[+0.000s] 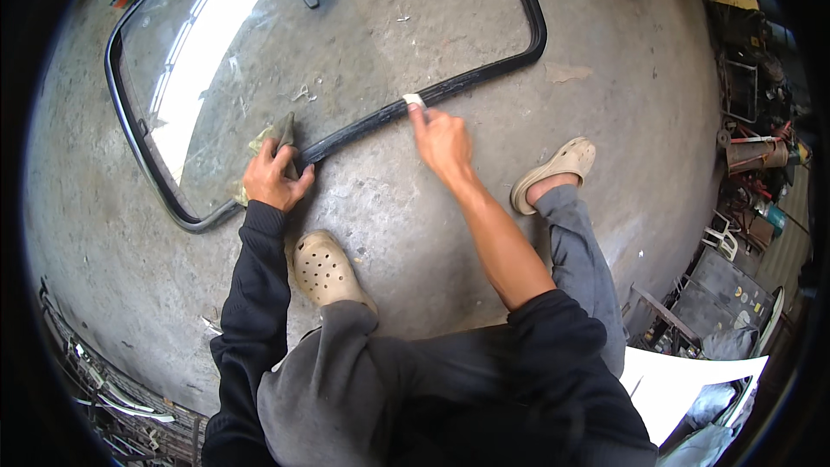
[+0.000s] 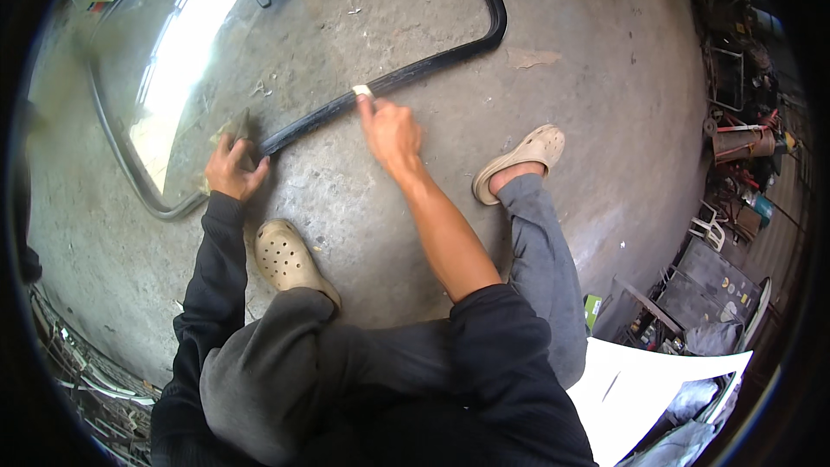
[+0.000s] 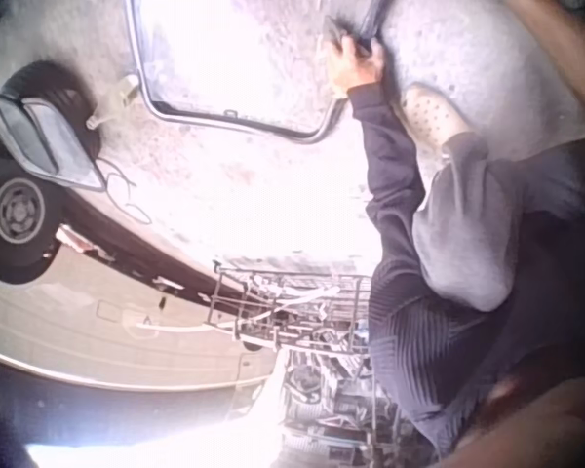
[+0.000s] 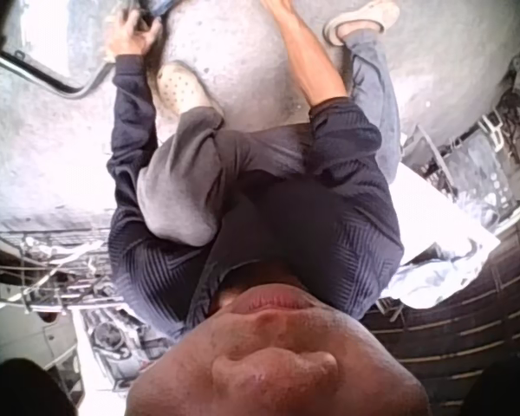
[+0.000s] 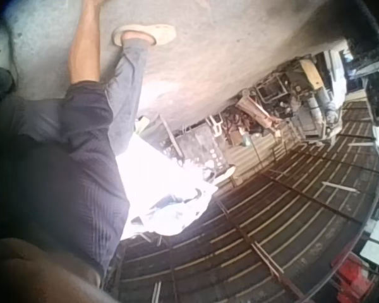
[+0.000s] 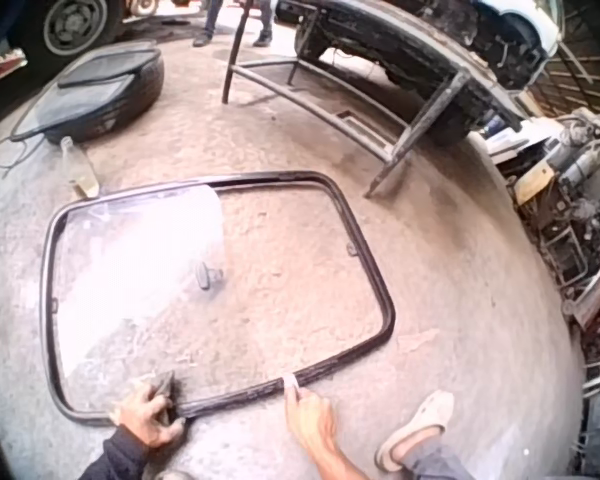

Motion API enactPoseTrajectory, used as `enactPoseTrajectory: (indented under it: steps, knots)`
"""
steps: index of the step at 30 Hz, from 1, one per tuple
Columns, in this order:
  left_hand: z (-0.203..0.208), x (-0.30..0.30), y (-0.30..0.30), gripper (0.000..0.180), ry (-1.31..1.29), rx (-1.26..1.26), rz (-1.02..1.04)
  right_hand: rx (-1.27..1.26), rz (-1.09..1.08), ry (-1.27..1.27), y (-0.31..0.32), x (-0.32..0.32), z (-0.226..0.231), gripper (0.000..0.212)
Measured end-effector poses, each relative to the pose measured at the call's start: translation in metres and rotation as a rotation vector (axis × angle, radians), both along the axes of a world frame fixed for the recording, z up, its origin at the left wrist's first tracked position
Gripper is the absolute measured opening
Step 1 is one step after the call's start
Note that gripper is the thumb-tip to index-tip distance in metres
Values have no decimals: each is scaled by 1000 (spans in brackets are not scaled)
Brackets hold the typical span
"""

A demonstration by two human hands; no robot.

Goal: The person cleans a detached car windshield lying on the floor. They wipe the glass and rubber seal with a cloth, then use a razor blade to scrape the seal, and finish by wiping the seal again with the cloth.

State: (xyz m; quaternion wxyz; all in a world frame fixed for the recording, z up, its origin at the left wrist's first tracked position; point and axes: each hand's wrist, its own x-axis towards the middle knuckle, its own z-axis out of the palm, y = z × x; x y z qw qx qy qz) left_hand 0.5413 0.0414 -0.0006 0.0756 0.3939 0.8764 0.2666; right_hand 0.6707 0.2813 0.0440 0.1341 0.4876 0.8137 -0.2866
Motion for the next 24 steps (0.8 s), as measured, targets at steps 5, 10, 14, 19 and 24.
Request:
enactPoseTrajectory:
  steps: [5,10,14,19,24]
  knots:
    - [-3,-2,2,32,3,8,15,-74,-205,31,1,-13,0,49]
    - [-5,-3,4,32,52,42,14,-21,-115,23,-15,-15,2,48]
    - [-6,-2,1,32,44,46,16,43,-116,-11,-21,-13,2,49]
    - [-6,-1,3,31,46,56,12,8,-176,-24,-17,-17,0,50]
    - [-5,-2,4,30,59,78,5,-39,-324,28,-9,-14,2,49]
